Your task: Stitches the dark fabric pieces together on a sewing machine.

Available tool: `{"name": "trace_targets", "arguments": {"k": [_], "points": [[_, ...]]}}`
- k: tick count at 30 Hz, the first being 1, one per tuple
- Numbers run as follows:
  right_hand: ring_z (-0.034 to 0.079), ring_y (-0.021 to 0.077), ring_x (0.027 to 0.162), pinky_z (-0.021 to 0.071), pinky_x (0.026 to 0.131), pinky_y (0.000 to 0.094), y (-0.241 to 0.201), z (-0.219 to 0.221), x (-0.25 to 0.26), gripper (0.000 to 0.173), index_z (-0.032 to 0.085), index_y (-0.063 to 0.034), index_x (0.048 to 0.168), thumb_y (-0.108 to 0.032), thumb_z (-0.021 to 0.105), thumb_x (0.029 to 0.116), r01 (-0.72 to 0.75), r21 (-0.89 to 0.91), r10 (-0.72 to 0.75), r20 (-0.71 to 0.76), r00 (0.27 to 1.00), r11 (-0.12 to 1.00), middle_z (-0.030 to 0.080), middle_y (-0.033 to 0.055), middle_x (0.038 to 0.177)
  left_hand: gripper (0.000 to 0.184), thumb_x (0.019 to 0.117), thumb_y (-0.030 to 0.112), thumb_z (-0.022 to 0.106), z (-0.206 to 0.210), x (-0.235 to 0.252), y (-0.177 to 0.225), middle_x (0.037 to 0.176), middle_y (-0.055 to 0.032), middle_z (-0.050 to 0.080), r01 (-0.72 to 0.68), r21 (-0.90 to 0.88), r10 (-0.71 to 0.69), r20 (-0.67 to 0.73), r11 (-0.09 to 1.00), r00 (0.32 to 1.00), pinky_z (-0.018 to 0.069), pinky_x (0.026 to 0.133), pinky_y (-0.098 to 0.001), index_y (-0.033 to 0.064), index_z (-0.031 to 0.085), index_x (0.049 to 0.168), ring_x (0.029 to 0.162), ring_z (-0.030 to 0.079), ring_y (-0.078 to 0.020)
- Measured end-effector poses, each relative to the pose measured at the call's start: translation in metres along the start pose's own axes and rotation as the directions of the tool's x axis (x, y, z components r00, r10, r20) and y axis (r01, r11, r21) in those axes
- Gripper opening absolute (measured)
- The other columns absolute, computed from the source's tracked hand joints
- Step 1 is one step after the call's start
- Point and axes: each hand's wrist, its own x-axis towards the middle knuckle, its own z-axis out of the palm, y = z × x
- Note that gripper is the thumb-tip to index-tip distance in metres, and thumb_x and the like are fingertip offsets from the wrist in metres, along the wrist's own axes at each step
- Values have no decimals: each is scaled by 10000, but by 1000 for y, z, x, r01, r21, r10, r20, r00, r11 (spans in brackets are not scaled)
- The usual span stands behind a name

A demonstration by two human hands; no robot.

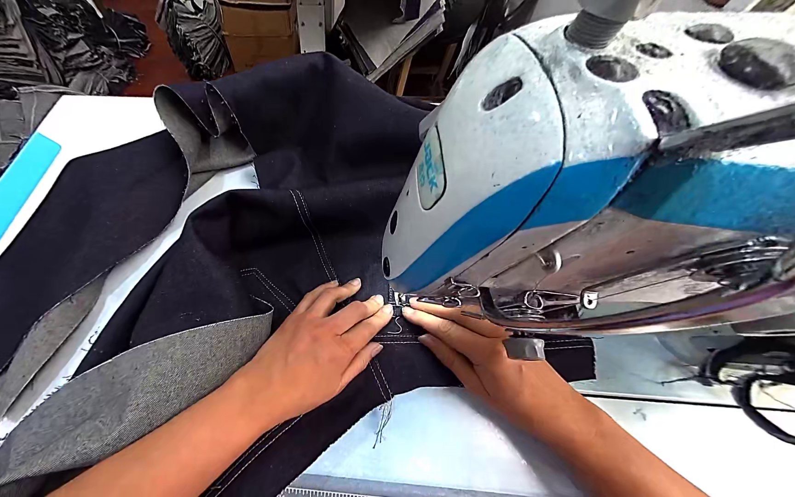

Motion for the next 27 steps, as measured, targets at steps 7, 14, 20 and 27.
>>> {"name": "trace_targets", "arguments": {"k": [7,14,20,27], "points": [[690,173,1178,537,1002,307,5,-1,0,314,785,-84,1103,-228,519,1021,15,28,-14,-14,1000,1000,753,61,1202,388,1055,337,458,1,2,-4,1316,-31,687,-15,6,15,34,1000,999,394,1158,-460,153,710,1285,1341,557,-278],[710,190,1138,540,1002,340,10,1,7,327,786,-70,1056,-222,500,1012,-45,72,49,-52,997,996,770,73,1139,387,1057,316,453,1,13,-19,1287,-49,697,-23,-7,24,42,1000,999,400,1153,-478,141,696,1301,1350,550,-290],[709,209,1140,535,1021,378,11,2,7,357,794,-62,1005,-279,510,1020,-60,60,65,-91,994,996,777,89,1088,400,1069,318,436,1,13,-20,1317,-52,685,-28,-11,29,52,1000,998,387,1161,-477,133,685,1323,1369,531,-302],[717,230,1132,562,967,371,4,-3,6,336,796,-74,1067,-244,510,1021,-28,12,30,-103,994,1000,768,102,1141,314,1029,177,532,-6,6,8,1313,-127,678,54,84,-58,47,995,997,444,1111,-490,51,696,1265,1313,576,-345]]}}
